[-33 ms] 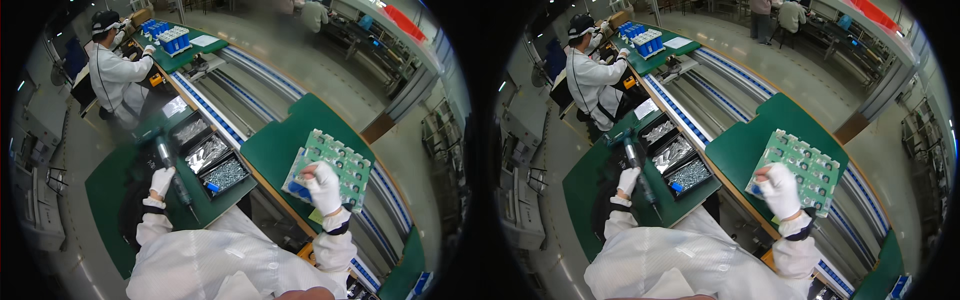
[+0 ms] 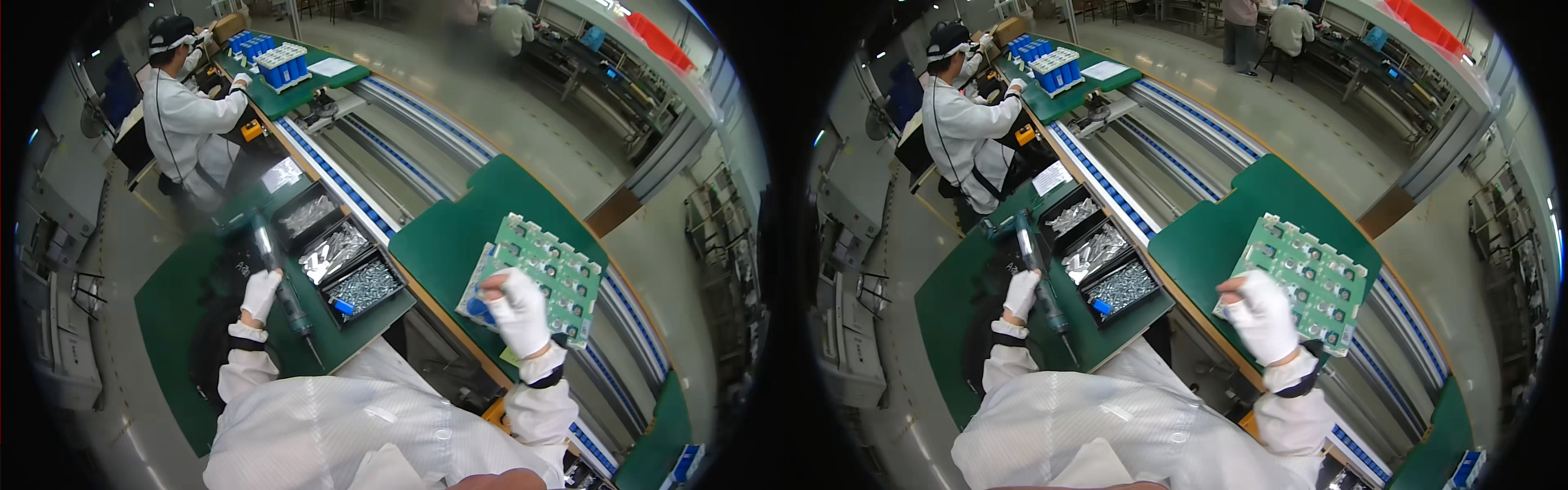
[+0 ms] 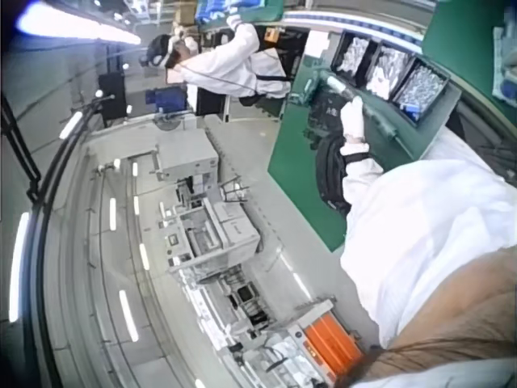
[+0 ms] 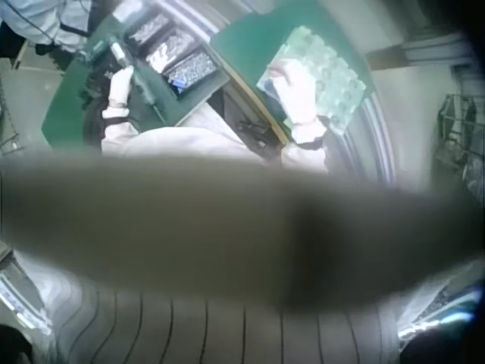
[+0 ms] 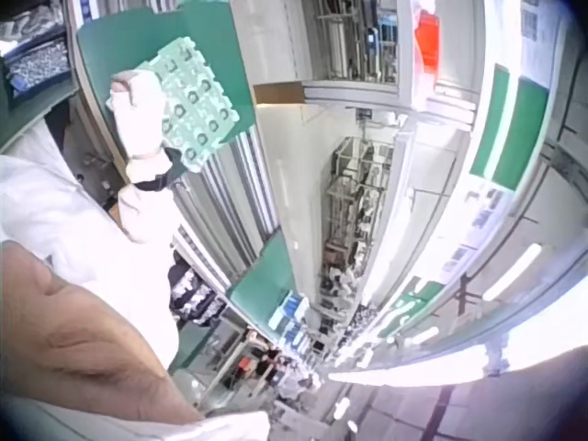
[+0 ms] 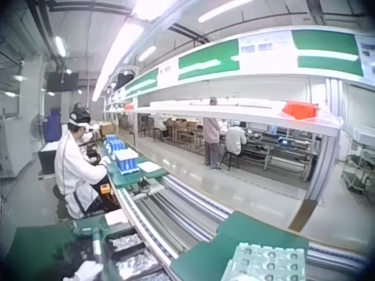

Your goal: Assembling battery cell components into a casing and securing them with screws using a power tool.

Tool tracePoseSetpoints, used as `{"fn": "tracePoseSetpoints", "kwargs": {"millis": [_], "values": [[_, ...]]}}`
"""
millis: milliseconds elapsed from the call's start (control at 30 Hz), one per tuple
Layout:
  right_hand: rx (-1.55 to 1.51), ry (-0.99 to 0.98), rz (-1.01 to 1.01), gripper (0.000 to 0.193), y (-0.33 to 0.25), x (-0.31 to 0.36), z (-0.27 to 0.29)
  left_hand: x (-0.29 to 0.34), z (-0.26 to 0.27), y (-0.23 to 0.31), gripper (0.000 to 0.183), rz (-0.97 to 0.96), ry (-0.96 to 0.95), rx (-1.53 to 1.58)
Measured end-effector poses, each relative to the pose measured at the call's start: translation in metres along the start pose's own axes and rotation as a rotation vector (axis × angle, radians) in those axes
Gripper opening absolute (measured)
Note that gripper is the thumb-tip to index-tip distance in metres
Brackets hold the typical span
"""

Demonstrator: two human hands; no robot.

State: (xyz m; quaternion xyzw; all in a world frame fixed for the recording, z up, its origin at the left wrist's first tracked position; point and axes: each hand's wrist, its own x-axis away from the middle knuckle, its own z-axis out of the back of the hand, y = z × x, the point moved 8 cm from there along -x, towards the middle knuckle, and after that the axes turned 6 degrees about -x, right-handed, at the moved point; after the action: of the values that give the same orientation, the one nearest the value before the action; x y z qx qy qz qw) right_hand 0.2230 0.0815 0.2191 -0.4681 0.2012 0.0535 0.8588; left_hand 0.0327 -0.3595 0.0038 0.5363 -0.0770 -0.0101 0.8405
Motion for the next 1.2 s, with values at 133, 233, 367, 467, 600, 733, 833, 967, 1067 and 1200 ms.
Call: {"fn": "tracePoseSetpoints", "kwargs": {"millis": [133,233,367,467,600,733,833,967,1067,1200], "values": [[-0.231,-0.28,-0.115,0.027,-0.026,-0.011,-0.063,0.037,-0.062,0.163,0.044,-0.29,-0.236,0.198],[-0.792,-0.489,-0.388,0.045,0.003,-0.006,-0.121,0.053,-0.131,0.251,0.045,-0.516,-0.342,0.097],[-1.105,-0.154,-0.391,0.064,0.009,-0.019,-0.088,0.068,-0.184,0.331,0.04,-0.721,-0.472,0.29],[-1.076,0.008,-0.492,0.059,0.015,-0.032,-0.022,0.067,-0.223,0.364,0.035,-0.58,-0.683,0.617],[-1.208,0.181,-0.301,0.043,-0.004,-0.075,0.029,0.037,-0.289,0.346,0.034,-0.202,-0.991,0.876],[-1.143,0.459,-0.051,0.038,0.018,-0.11,0.098,0.009,-0.339,0.324,0.039,-0.076,-1.082,0.947],[-1.085,0.709,0.071,0.033,0.069,-0.126,0.137,-0.006,-0.354,0.315,0.027,-0.025,-1.062,0.904],[-0.945,0.972,0.089,0.033,0.125,-0.12,0.16,-0.032,-0.382,0.307,0.016,0.052,-1.083,0.892],[-0.848,1.085,0.033,0.033,0.15,-0.109,0.161,-0.044,-0.4,0.303,0.015,0.068,-1.099,0.861],[-0.698,1.119,0.056,0.032,0.15,-0.102,0.16,-0.039,-0.413,0.305,0.026,0.078,-1.189,0.983]]}}
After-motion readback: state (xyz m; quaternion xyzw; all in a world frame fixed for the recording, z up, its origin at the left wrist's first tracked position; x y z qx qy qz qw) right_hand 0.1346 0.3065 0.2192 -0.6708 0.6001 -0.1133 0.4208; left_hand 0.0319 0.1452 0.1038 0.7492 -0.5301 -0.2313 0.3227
